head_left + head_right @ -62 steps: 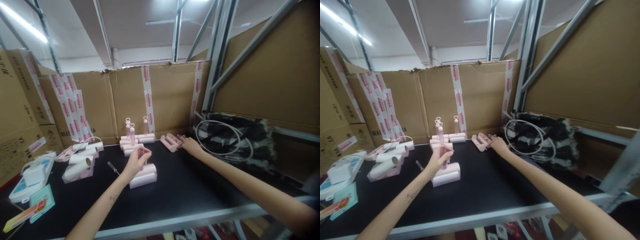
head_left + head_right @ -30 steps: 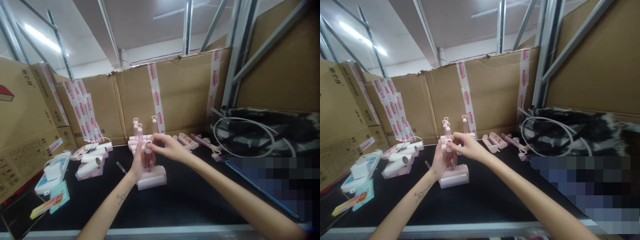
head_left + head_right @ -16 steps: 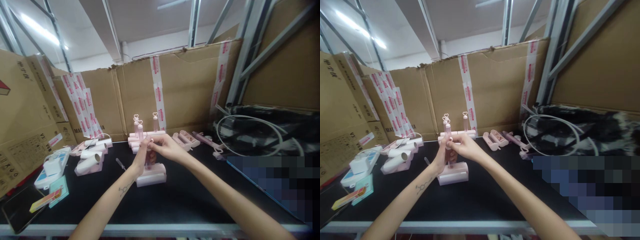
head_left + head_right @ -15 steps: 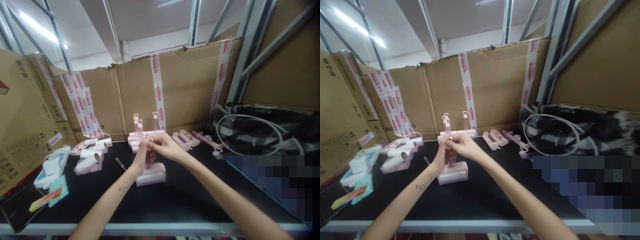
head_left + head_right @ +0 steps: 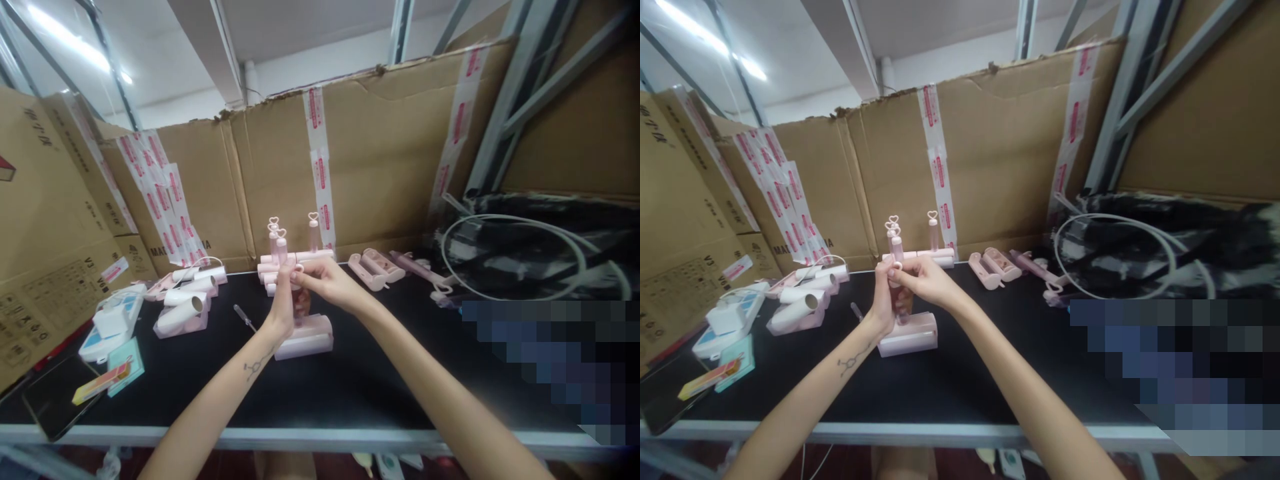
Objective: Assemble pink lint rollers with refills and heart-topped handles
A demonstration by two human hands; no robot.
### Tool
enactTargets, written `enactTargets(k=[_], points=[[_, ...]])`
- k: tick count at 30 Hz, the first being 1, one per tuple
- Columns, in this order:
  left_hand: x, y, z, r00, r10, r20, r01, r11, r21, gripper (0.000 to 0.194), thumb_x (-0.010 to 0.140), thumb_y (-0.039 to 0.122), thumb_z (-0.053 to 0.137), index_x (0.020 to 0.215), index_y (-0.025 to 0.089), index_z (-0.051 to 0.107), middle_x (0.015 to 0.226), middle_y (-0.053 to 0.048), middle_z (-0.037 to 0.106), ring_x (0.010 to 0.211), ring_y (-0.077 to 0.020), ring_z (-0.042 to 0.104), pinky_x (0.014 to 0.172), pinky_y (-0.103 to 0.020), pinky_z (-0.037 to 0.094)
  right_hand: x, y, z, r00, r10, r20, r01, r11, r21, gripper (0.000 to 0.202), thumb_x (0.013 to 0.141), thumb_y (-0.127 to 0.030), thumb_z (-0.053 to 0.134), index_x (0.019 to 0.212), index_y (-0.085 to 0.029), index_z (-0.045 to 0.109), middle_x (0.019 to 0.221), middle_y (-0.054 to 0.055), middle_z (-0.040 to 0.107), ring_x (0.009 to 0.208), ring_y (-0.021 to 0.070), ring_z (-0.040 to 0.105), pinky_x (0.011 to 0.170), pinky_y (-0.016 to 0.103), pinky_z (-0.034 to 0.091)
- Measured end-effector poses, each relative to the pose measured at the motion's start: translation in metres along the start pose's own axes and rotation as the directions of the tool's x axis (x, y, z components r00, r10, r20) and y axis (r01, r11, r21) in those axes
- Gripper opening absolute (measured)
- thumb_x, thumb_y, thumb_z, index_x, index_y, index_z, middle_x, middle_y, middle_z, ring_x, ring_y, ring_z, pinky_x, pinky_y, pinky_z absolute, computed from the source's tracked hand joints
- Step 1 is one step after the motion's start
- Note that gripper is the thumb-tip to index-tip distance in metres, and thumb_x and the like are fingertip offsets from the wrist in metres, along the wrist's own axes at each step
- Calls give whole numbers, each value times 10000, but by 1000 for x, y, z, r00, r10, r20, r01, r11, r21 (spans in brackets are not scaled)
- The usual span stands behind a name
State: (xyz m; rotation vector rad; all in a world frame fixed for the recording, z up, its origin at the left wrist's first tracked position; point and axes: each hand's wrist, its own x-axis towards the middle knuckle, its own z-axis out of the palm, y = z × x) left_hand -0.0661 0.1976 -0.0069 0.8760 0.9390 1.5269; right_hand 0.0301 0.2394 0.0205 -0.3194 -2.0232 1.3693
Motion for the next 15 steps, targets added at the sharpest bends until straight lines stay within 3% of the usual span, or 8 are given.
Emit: enactTargets(k=[6,12,15], points=[[1,-7,4,990,76,-120,-73,997,35,605,652,789,391,503,210,300,332,81,243,247,-39,199,273,-177,108,-1,19,9,963,-143,-228,130,989,-70,388,747,-522,582,651,-147,600,483,-15,568,387,133,543,354,228,427],[2,-9,2,991,45,-126,-34,996,88,651,662,811,327,426,209,258,314,71,215,236,-39,200,267,-178,101,1,19,8,977,-123,-172,117,992,-48,422,745,-528,583,698,-116,664,521,15,605,409,147,557,364,237,434],[3,-11,1,990,65,-122,-53,994,92,659,647,832,305,431,212,256,308,69,222,233,-40,203,259,-177,108,-1,19,12,966,-133,-222,126,991,-45,454,763,-540,556,785,-110,701,541,20,621,389,137,542,341,228,413]])
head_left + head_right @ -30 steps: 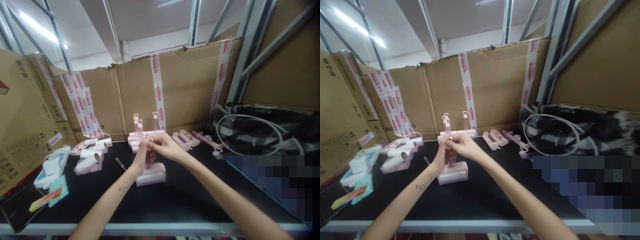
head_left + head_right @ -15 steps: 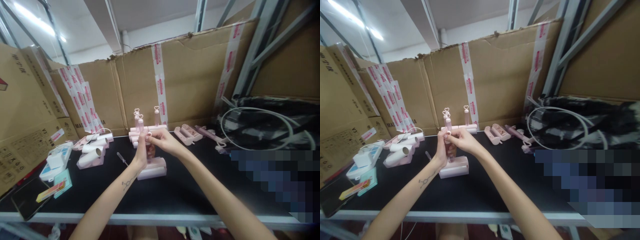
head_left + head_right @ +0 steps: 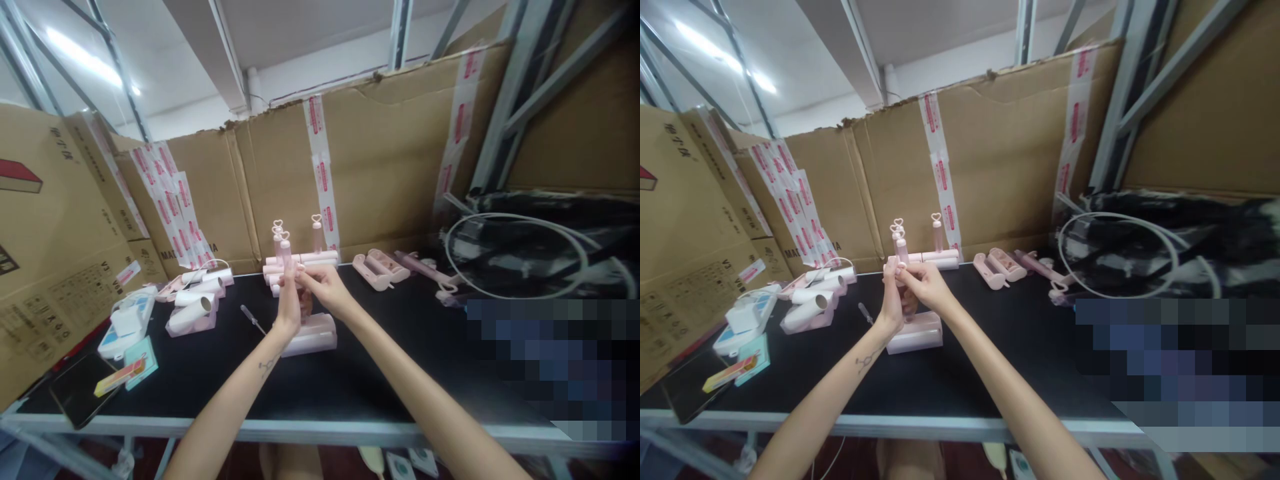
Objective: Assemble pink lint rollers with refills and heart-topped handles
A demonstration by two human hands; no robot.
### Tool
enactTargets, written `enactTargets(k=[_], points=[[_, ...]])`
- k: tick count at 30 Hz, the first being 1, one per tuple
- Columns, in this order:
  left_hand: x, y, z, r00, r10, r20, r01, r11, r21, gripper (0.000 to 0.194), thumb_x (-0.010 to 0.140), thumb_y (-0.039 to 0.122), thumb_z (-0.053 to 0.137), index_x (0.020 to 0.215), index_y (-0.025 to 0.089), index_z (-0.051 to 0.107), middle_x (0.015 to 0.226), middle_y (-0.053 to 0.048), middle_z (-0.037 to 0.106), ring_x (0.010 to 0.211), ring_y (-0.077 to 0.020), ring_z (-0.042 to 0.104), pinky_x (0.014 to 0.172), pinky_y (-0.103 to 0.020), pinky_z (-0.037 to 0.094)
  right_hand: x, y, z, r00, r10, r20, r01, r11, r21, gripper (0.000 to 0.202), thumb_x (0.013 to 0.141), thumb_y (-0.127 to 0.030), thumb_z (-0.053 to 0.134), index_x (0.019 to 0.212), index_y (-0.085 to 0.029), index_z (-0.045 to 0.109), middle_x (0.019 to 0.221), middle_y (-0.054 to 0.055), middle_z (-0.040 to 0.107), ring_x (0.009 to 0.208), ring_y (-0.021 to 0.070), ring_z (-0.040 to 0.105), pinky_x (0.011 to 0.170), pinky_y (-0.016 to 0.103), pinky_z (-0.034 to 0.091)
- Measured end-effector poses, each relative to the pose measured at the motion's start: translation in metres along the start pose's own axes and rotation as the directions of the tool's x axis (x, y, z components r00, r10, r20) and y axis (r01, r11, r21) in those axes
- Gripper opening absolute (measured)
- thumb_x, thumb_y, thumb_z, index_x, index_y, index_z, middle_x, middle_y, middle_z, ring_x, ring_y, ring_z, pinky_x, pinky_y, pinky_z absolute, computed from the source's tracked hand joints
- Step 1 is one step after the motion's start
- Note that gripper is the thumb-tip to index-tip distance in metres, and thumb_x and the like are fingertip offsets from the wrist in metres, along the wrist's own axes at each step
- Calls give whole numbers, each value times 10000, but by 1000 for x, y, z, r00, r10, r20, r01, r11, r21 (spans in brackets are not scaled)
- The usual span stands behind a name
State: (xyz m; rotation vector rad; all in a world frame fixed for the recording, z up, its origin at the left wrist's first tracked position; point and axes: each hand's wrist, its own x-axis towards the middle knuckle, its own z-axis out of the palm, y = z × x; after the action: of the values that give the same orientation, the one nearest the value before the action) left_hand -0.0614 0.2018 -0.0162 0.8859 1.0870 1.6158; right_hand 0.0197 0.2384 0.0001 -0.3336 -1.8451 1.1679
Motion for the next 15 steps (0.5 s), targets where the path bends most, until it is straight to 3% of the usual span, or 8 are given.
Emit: enactTargets(k=[3,6,9,15], points=[[0,-3,0,997,79,13,-79,997,-11,636,626,820,377,475,209,289,314,78,248,230,-41,214,251,-171,117,-3,-1,5,998,-24,-60,23,1000,-20,486,793,-549,510,864,-115,715,571,24,636,394,130,535,339,216,396],[0,-4,0,989,148,17,-148,989,-25,594,625,770,473,527,208,308,323,95,263,221,-39,225,244,-163,129,-4,-1,8,994,-85,-69,81,995,-51,478,812,-540,489,843,-125,723,699,51,684,551,165,609,453,229,458],[1,-5,-2,986,160,47,-159,987,-17,580,658,738,482,510,208,297,313,93,259,210,-43,239,233,-164,144,-3,-1,7,989,-128,-72,125,991,-45,468,817,-537,485,810,-135,724,764,65,700,690,203,636,573,264,493],[5,-8,-7,982,153,108,-150,988,-35,571,681,699,498,477,211,281,298,94,243,194,-44,232,221,-169,146,-3,0,6,991,-130,-43,131,991,14,395,786,-497,557,769,-142,729,787,68,711,688,192,636,588,259,488]])
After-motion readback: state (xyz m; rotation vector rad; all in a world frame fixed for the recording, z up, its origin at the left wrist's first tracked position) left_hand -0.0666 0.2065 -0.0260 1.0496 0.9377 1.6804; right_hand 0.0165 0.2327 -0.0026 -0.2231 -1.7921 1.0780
